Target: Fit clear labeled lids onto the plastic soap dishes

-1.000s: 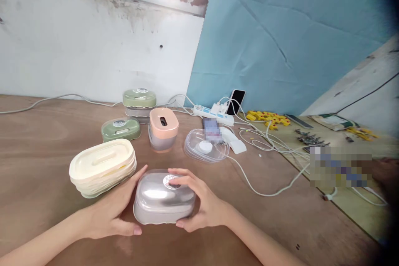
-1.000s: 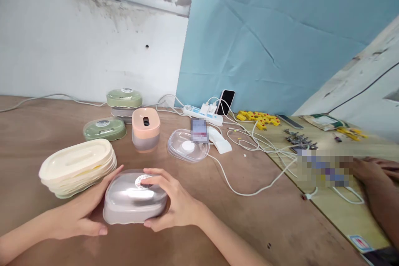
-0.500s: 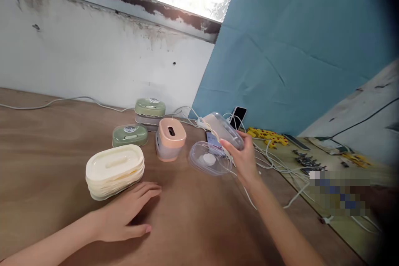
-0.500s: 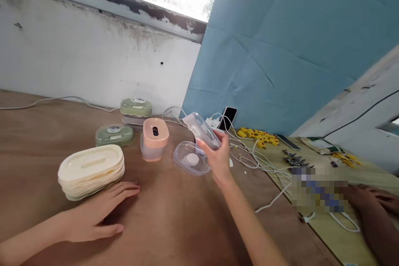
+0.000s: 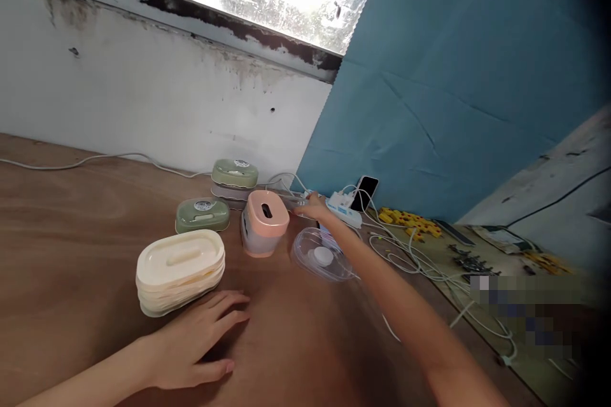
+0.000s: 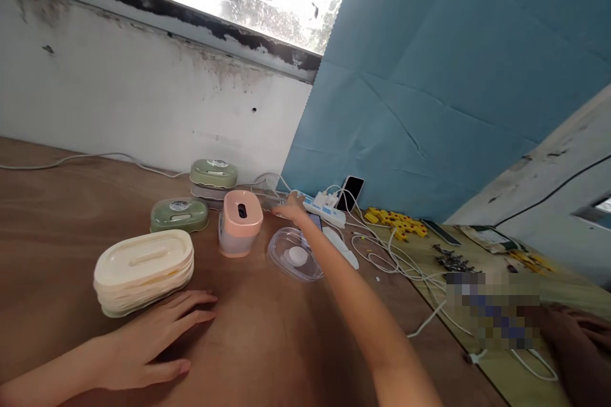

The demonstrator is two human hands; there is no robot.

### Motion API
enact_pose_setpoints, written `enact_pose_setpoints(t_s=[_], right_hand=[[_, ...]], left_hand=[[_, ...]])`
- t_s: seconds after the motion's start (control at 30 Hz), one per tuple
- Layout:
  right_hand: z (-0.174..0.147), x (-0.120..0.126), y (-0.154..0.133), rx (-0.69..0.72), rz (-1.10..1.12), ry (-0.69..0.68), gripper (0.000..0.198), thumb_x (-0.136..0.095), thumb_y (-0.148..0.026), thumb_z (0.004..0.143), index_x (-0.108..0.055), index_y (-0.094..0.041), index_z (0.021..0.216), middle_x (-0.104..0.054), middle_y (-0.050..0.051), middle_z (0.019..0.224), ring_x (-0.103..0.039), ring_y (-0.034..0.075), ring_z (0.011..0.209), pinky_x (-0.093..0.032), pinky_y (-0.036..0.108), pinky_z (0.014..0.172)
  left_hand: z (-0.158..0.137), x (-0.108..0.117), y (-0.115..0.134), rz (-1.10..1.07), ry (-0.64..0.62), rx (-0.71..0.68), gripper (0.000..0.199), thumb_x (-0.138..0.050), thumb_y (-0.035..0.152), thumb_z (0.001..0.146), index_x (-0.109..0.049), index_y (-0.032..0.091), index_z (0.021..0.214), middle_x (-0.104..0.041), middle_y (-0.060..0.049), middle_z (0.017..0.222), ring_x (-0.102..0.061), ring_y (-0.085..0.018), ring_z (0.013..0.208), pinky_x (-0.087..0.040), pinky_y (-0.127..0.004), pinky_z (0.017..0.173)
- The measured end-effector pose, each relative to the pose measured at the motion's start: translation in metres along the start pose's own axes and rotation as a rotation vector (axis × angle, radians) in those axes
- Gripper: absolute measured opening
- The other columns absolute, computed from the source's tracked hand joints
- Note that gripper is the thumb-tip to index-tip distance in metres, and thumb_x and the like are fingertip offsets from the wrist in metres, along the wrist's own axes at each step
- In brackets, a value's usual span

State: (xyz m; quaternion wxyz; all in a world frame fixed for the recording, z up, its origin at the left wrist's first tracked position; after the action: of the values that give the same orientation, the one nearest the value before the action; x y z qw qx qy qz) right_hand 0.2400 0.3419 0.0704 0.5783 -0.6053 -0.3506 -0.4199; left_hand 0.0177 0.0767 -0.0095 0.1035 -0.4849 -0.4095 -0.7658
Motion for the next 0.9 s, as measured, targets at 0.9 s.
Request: enact_pose_setpoints(t_s=[0.9], right_hand=[[-0.03,0.022,-0.004,0.262,-0.291,-0.056,0.032,-0.057,-0.033,0.092,-0.055,-0.016,0.119,-0.057,0.009,0.122,-0.059,0.022,0.106,-0.05,0.044,0.09]], left_hand=[[0.008,0.005,0.005,0.024,-0.146,-0.044,0.053,-0.056,0.034,0.086,-0.039,0.021,0.135,-0.038,-0.014,0.145,-0.036,-0.034,0.133,-0.036,-0.052,0.107]])
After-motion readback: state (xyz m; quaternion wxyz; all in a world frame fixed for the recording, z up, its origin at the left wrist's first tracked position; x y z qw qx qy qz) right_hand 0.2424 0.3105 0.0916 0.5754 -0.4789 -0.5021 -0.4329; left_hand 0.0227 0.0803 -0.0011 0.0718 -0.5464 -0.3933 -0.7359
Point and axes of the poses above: each hand's wrist, its own z-axis towards the middle knuckle, its own x-axis out of the back of the hand, y = z × x, the point moved 6 cm from there along z, towards the middle knuckle
